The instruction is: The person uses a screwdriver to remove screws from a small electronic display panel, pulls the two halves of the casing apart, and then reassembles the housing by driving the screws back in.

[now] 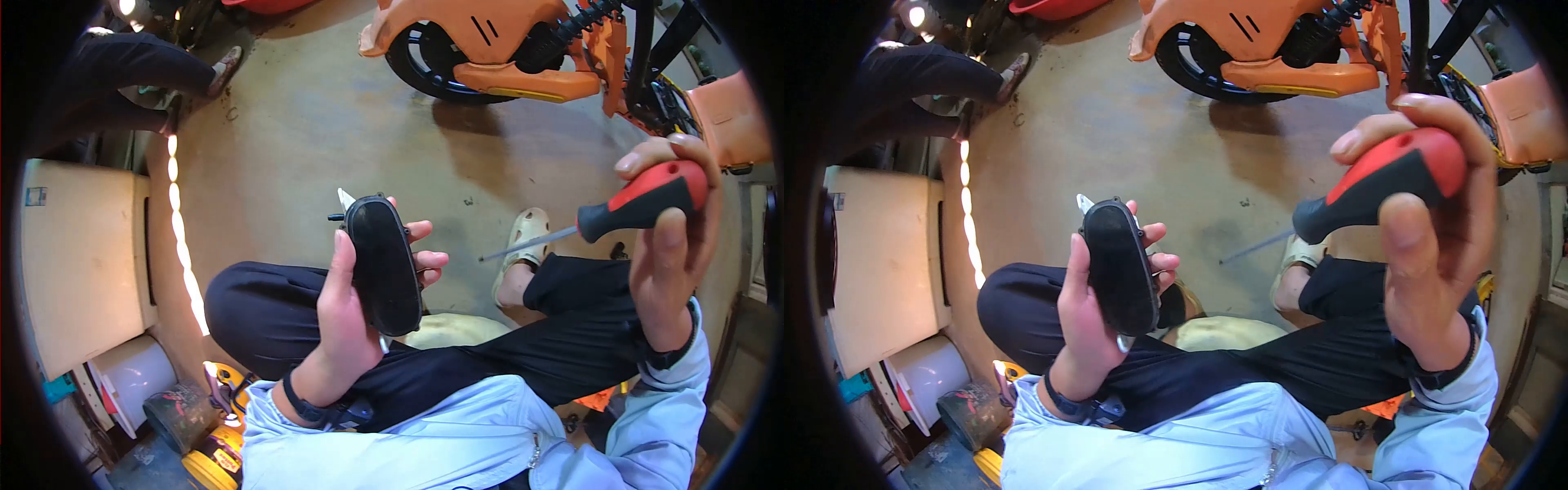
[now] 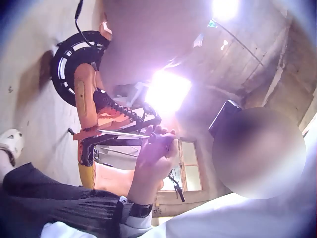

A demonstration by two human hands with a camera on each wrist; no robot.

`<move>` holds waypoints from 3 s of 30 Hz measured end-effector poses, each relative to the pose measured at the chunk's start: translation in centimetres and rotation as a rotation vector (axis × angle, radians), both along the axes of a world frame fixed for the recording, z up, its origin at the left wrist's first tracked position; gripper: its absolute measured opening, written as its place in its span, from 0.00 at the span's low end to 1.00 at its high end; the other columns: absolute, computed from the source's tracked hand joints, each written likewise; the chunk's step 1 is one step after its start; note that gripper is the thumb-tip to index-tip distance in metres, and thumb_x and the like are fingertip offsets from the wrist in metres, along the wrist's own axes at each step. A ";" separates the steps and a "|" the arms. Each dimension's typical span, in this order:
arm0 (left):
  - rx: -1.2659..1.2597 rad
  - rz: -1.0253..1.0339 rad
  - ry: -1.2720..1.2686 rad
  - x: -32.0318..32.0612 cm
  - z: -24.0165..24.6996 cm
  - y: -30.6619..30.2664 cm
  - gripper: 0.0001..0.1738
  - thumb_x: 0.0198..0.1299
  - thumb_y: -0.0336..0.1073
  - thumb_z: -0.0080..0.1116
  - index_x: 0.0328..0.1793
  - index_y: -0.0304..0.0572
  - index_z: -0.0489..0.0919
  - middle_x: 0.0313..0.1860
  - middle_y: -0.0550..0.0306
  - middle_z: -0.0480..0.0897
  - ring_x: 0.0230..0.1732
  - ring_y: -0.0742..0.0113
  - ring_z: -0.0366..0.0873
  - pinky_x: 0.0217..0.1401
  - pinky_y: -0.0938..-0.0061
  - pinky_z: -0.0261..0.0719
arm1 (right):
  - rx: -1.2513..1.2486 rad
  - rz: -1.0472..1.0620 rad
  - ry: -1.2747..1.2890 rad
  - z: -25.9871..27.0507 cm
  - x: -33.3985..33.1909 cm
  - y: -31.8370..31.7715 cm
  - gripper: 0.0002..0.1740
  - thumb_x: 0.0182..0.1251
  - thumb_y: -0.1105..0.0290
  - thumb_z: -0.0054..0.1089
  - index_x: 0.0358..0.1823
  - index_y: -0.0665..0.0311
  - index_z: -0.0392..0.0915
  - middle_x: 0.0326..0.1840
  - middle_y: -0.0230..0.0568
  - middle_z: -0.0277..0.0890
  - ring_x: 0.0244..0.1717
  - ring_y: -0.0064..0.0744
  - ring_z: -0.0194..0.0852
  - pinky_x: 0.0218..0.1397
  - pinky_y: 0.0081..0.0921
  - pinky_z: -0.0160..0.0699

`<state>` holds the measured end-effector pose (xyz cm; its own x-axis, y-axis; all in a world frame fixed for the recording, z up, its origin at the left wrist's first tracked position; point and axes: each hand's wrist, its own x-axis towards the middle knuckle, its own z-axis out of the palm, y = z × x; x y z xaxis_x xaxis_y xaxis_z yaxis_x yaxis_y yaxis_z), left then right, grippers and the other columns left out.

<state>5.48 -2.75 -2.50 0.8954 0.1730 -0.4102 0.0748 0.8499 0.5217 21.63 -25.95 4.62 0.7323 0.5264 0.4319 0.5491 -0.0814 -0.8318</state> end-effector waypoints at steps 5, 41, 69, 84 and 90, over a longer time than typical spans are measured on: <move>-0.105 -0.149 -0.002 0.1 0.4 -0.9 0.42 0.75 0.67 0.29 0.82 0.42 0.54 0.69 0.37 0.73 0.56 0.47 0.83 0.60 0.58 0.82 | 0.116 0.290 0.267 -2.1 -0.9 1.6 0.25 0.57 0.73 0.47 0.58 0.70 0.61 0.45 0.48 0.70 0.44 0.33 0.70 0.52 0.31 0.72; -0.100 -0.327 -0.021 -0.6 0.5 -1.5 0.41 0.75 0.67 0.29 0.82 0.45 0.54 0.66 0.46 0.75 0.48 0.49 0.85 0.57 0.59 0.82 | -0.099 0.437 -0.023 -4.3 -2.6 3.8 0.14 0.53 0.87 0.65 0.35 0.63 0.73 0.39 0.44 0.81 0.36 0.36 0.81 0.40 0.27 0.78; -0.045 0.205 0.136 0.5 -0.8 2.1 0.36 0.77 0.60 0.35 0.77 0.39 0.62 0.53 0.44 0.81 0.44 0.61 0.84 0.45 0.71 0.83 | -1.215 0.175 0.228 -37.4 9.0 5.9 0.15 0.56 0.70 0.66 0.45 0.58 0.77 0.44 0.52 0.83 0.50 0.55 0.81 0.52 0.47 0.78; -0.066 0.187 0.085 0.4 -1.1 2.5 0.34 0.79 0.57 0.31 0.77 0.40 0.63 0.55 0.44 0.82 0.45 0.61 0.85 0.50 0.69 0.83 | -1.054 0.219 0.150 -29.9 10.6 8.0 0.18 0.65 0.58 0.66 0.44 0.63 0.73 0.37 0.54 0.81 0.44 0.58 0.80 0.48 0.45 0.77; -0.100 0.171 -0.032 -0.4 -0.8 2.3 0.34 0.78 0.57 0.32 0.77 0.39 0.63 0.56 0.41 0.81 0.46 0.59 0.85 0.52 0.66 0.83 | -0.830 0.225 0.092 -12.8 8.9 8.5 0.16 0.75 0.58 0.56 0.48 0.63 0.68 0.34 0.43 0.81 0.37 0.35 0.80 0.46 0.31 0.77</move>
<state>5.04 -0.44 -3.26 0.8694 0.2833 -0.4048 -0.0901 0.8965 0.4338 30.48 -17.45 -8.22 0.5858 0.7822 -0.2122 0.5584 -0.5793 -0.5938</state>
